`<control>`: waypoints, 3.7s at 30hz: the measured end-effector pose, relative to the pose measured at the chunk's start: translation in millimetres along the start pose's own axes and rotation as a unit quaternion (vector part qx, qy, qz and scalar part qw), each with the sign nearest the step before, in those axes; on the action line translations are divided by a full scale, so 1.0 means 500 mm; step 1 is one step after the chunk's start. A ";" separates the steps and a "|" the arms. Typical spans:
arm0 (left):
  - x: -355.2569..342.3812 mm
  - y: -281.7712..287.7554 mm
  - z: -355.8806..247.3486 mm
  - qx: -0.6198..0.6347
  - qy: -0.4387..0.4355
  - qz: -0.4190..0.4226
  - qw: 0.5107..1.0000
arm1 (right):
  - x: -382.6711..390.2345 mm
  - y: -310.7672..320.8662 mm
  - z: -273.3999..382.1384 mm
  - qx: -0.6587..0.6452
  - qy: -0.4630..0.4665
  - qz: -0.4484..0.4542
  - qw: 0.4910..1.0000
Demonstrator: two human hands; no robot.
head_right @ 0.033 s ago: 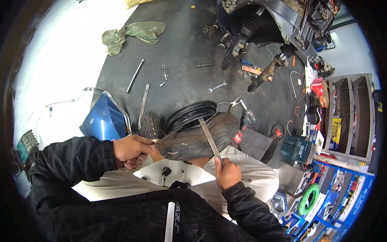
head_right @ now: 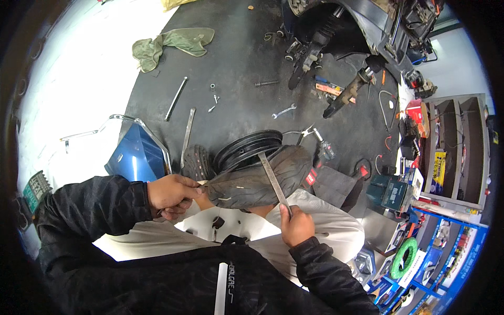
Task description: The person removes a tire from a wheel rim using tire irons. They pry the tire bead over the rim edge, rotate the wheel, and repeat until the tire is fully separated from the rim.
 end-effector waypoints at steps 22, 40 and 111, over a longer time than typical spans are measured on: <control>-0.165 -0.104 0.188 0.101 -0.210 -0.248 0.940 | -0.067 -0.014 0.050 0.001 0.009 0.006 1.000; -0.271 -0.118 0.173 -0.016 -0.343 -0.419 0.840 | -0.147 -0.018 0.046 0.034 0.083 0.001 0.996; -0.289 -0.258 -0.070 -0.037 -0.283 -0.148 0.947 | -0.081 0.017 0.142 -0.244 -0.045 -0.116 0.962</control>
Point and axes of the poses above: each hand's wrist, its own x-axis away from the middle knuckle, its own y-axis out of the back of the hand, z = x × y, the point moved 4 cm from there along -x, towards the middle knuckle, and after that the axes turned 6 degrees about -x, right-handed, at the moved point
